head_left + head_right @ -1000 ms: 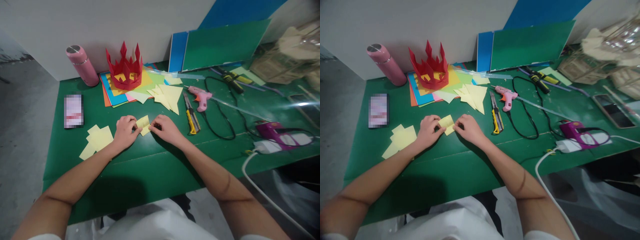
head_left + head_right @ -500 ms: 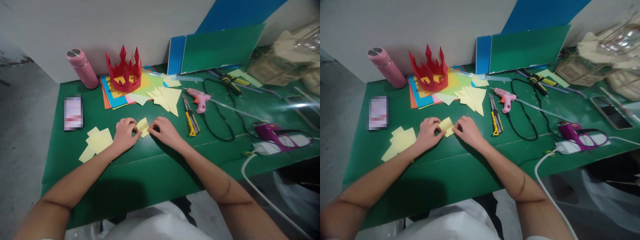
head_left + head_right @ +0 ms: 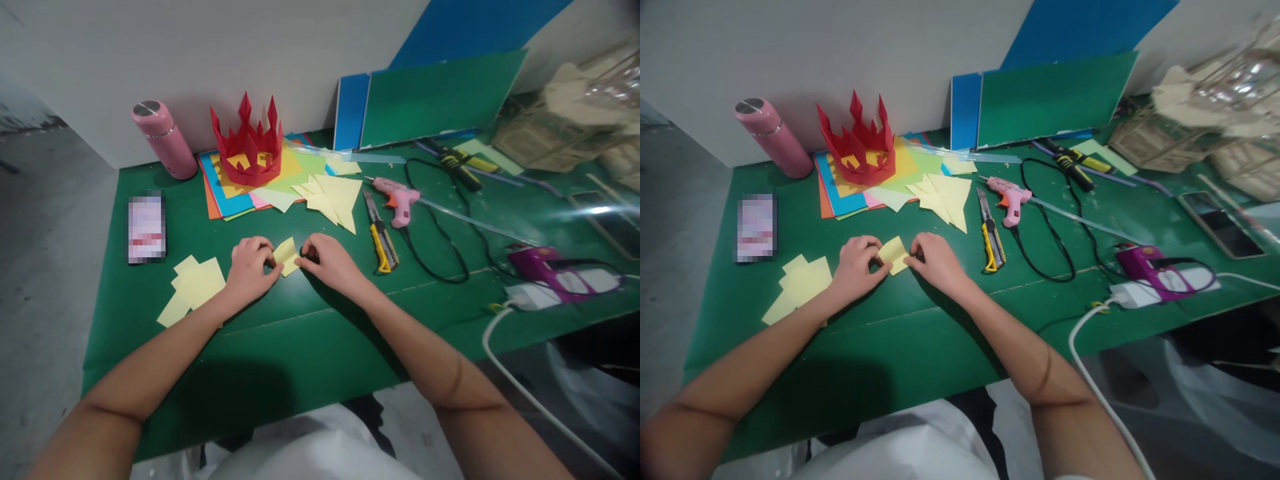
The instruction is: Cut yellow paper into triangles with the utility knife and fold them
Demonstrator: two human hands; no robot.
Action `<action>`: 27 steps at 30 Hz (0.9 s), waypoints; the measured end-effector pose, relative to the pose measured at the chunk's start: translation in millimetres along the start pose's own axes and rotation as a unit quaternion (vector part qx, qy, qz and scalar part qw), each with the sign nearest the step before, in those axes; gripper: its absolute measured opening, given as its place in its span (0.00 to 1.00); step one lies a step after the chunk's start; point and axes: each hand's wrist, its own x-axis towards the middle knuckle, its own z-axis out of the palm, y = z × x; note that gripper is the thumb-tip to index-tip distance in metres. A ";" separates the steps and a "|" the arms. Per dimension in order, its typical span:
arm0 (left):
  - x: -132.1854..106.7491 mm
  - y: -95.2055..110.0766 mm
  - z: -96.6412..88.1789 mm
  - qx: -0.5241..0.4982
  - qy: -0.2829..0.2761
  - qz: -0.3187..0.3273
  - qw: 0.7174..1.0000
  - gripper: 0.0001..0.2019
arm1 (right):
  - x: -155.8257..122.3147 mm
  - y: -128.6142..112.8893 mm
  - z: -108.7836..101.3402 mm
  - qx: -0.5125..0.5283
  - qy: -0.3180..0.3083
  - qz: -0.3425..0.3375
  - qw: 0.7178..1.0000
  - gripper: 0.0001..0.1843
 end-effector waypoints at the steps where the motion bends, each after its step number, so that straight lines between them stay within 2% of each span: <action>1: 0.2 0.2 -0.2 0.001 -0.002 -0.002 1.000 0.10 | 0.2 0.2 -0.8 0.005 -0.002 0.002 1.000 0.12; 6: 0.8 -0.3 0.0 0.007 -0.011 -0.003 1.000 0.11 | 1.2 1.9 -4.4 0.019 -0.024 -0.013 0.999 0.11; 18: 0.0 -0.7 0.4 -0.001 0.000 0.003 1.000 0.11 | -0.8 5.8 -6.9 0.052 -0.022 -0.013 0.998 0.06; 20: 0.3 -1.9 0.8 -0.017 -0.001 0.024 1.000 0.10 | -1.3 6.3 -7.1 0.053 -0.020 -0.018 0.998 0.05; 24: 2.7 -4.8 2.3 -0.084 -0.050 0.087 0.991 0.07 | -1.9 8.3 -5.3 0.053 -0.013 -0.030 0.998 0.05; 27: 3.3 -5.0 2.5 -0.123 -0.051 0.071 0.989 0.06 | -1.6 10.3 -3.2 0.056 -0.013 -0.034 0.998 0.06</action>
